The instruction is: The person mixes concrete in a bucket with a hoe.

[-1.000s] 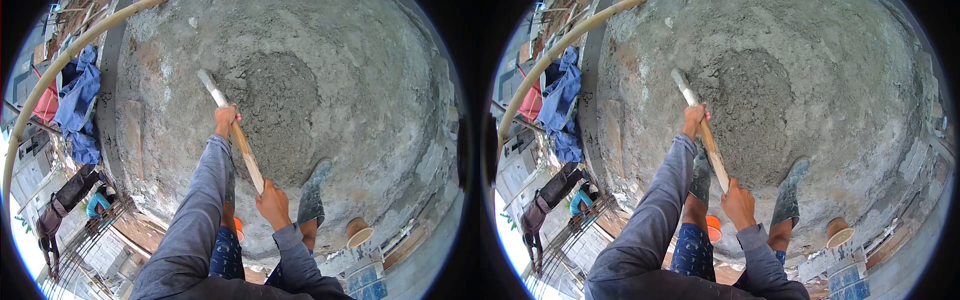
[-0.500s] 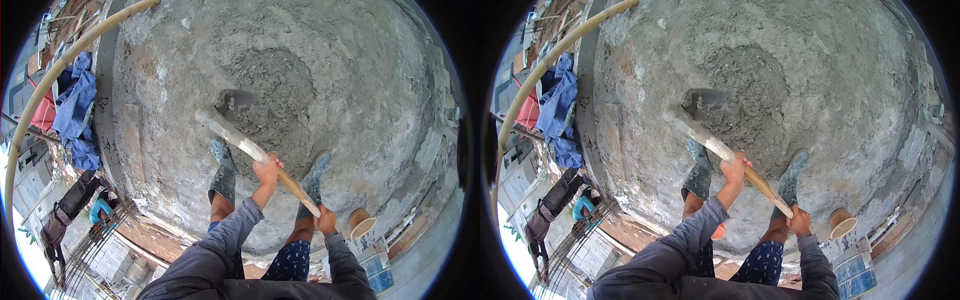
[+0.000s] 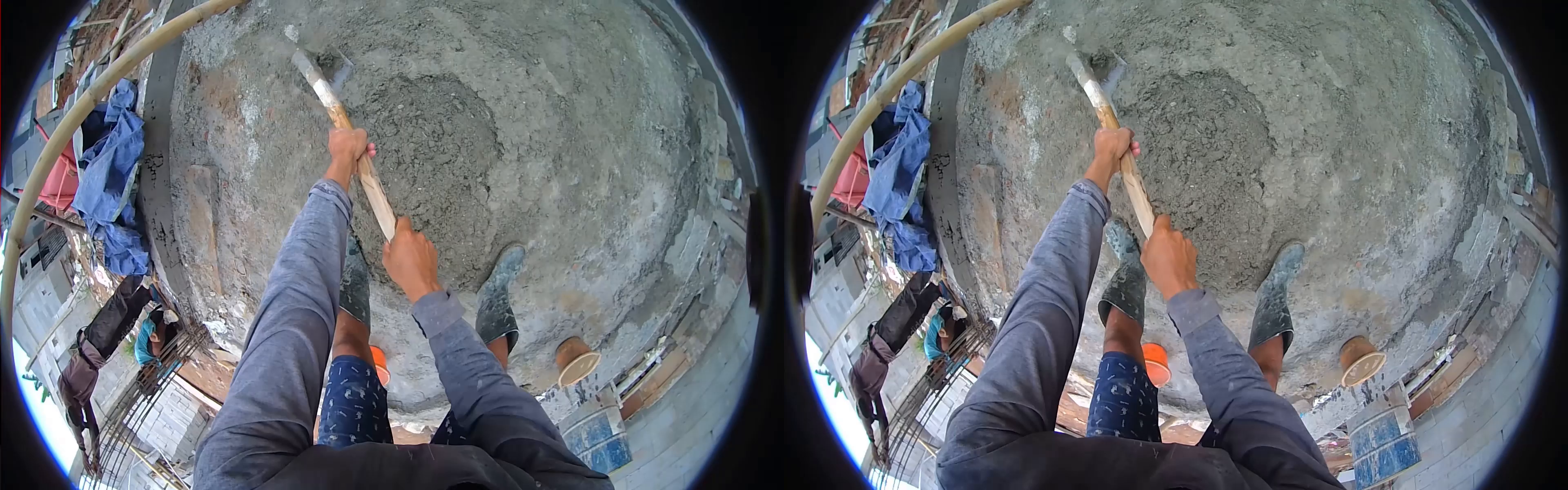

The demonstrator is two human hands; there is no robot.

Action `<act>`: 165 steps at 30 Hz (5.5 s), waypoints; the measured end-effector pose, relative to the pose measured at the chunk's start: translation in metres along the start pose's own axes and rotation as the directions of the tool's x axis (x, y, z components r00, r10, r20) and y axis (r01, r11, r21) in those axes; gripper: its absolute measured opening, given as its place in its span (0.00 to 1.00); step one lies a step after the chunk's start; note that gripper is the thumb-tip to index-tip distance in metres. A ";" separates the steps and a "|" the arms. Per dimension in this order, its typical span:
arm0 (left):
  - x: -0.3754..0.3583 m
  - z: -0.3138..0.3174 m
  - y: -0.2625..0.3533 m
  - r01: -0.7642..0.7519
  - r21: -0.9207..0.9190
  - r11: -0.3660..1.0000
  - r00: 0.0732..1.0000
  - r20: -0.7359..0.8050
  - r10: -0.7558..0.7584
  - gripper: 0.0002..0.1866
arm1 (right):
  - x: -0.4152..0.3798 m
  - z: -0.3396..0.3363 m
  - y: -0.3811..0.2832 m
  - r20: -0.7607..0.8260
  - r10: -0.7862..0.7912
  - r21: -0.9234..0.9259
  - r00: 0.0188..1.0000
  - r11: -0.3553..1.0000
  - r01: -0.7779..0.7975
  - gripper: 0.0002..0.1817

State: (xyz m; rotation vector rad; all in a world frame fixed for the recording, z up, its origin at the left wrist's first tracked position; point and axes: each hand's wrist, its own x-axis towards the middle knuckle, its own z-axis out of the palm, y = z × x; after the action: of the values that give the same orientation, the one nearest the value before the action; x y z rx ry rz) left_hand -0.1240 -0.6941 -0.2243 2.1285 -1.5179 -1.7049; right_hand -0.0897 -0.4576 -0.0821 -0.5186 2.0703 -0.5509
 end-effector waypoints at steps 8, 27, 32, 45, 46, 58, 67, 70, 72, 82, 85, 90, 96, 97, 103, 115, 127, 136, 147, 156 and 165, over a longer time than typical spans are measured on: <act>-0.137 0.064 -0.180 0.428 -0.173 0.887 0.899 0.184 -0.398 0.09 | -0.216 -0.064 0.126 0.113 0.186 -0.154 0.976 0.974 -0.168 0.18; -0.118 -0.093 -0.082 -0.035 -0.490 0.871 0.982 -0.181 -0.063 0.10 | -0.107 0.034 0.138 0.314 -0.279 0.043 0.907 0.959 0.280 0.22; 0.058 -0.145 -0.038 0.026 -0.307 0.951 1.000 0.014 -0.022 0.09 | -0.021 0.071 -0.019 0.159 -0.212 0.089 0.964 0.976 0.200 0.19; -0.185 0.091 -0.223 0.489 -0.126 0.863 0.859 0.245 -0.451 0.05 | -0.242 -0.077 0.142 0.153 0.213 -0.159 0.965 0.969 -0.189 0.17; -0.194 0.098 -0.224 0.497 -0.122 0.859 0.851 0.264 -0.455 0.04 | -0.248 -0.082 0.145 0.115 0.188 -0.114 0.975 0.978 -0.175 0.18; -0.416 0.068 -0.211 0.481 -0.582 0.656 0.866 0.202 -0.457 0.07 | -0.348 -0.118 0.376 0.108 -0.049 -0.115 0.993 0.991 0.062 0.17; -0.464 0.031 -0.183 0.437 -0.589 0.680 0.899 0.259 -0.353 0.11 | -0.419 -0.128 0.307 0.093 0.039 -0.126 0.995 0.992 -0.027 0.10; -0.332 0.082 -0.208 0.481 -0.347 0.805 0.873 0.276 -0.403 0.08 | -0.363 -0.102 0.222 0.270 0.253 -0.132 0.929 0.965 -0.224 0.17; -0.231 0.103 -0.207 0.496 -0.122 0.860 0.851 0.266 -0.453 0.11 | -0.298 -0.056 0.173 0.117 0.225 -0.022 0.967 0.974 -0.223 0.20; -0.116 0.045 -0.009 -0.130 -0.107 0.986 0.980 0.136 0.144 0.05 | -0.146 0.004 0.091 -0.006 0.133 0.234 0.991 0.964 -0.128 0.21; -0.083 0.058 -0.015 -0.178 -0.009 0.984 0.976 0.124 0.177 0.05 | -0.113 0.022 0.090 -0.066 0.124 0.233 0.990 0.967 -0.105 0.21; -0.154 0.075 -0.242 0.091 0.277 0.956 0.976 0.166 -0.141 0.08 | -0.271 0.092 0.131 0.118 0.459 0.239 0.881 0.848 -0.473 0.19; -0.252 0.013 -0.263 0.161 0.230 0.960 0.961 0.185 -0.205 0.15 | -0.393 0.108 0.125 0.118 0.414 0.184 0.903 0.884 -0.429 0.22; -0.269 0.000 -0.248 0.142 0.253 0.957 0.968 0.165 -0.187 0.15 | -0.391 0.101 0.120 0.134 0.417 0.186 0.899 0.880 -0.436 0.22; -0.211 0.049 -0.048 -0.157 -0.104 0.982 0.976 0.138 0.170 0.13 | -0.218 0.055 0.150 -0.106 0.157 0.188 0.982 0.973 -0.135 0.21; -0.243 0.066 -0.302 -0.055 0.565 0.823 0.947 0.291 -0.137 0.26 | -0.354 0.180 0.129 0.052 0.611 0.434 0.790 0.699 -0.569 0.21; -0.217 0.197 -0.039 -0.555 0.173 0.814 0.809 0.340 0.479 0.18 | -0.142 0.067 0.189 -0.273 0.383 0.538 0.883 0.821 -0.190 0.16; -0.238 0.062 -0.298 -0.284 0.716 0.638 0.948 0.309 0.076 0.23 | -0.346 0.216 0.123 0.047 0.593 0.696 0.804 0.558 -0.453 0.17; -0.311 0.280 -0.103 -0.660 0.429 0.617 0.723 0.586 0.366 0.18 | -0.203 0.073 0.193 -0.165 0.627 0.821 0.762 0.515 -0.246 0.18; -0.236 0.424 -0.137 -0.813 0.550 0.190 0.575 0.710 0.407 0.21 | -0.120 0.003 0.228 -0.107 0.639 0.940 0.762 0.315 -0.133 0.19; -0.290 0.080 -0.269 -0.459 0.768 0.446 0.876 0.476 0.081 0.26 | -0.362 0.137 0.094 0.173 0.605 0.750 0.777 0.431 -0.503 0.20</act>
State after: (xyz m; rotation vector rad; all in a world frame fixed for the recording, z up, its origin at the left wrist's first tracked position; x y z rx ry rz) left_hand 0.0112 -0.3155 -0.1899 1.5767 -3.2068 -1.3682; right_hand 0.1952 -0.2061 0.0371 0.7321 1.7221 -0.9833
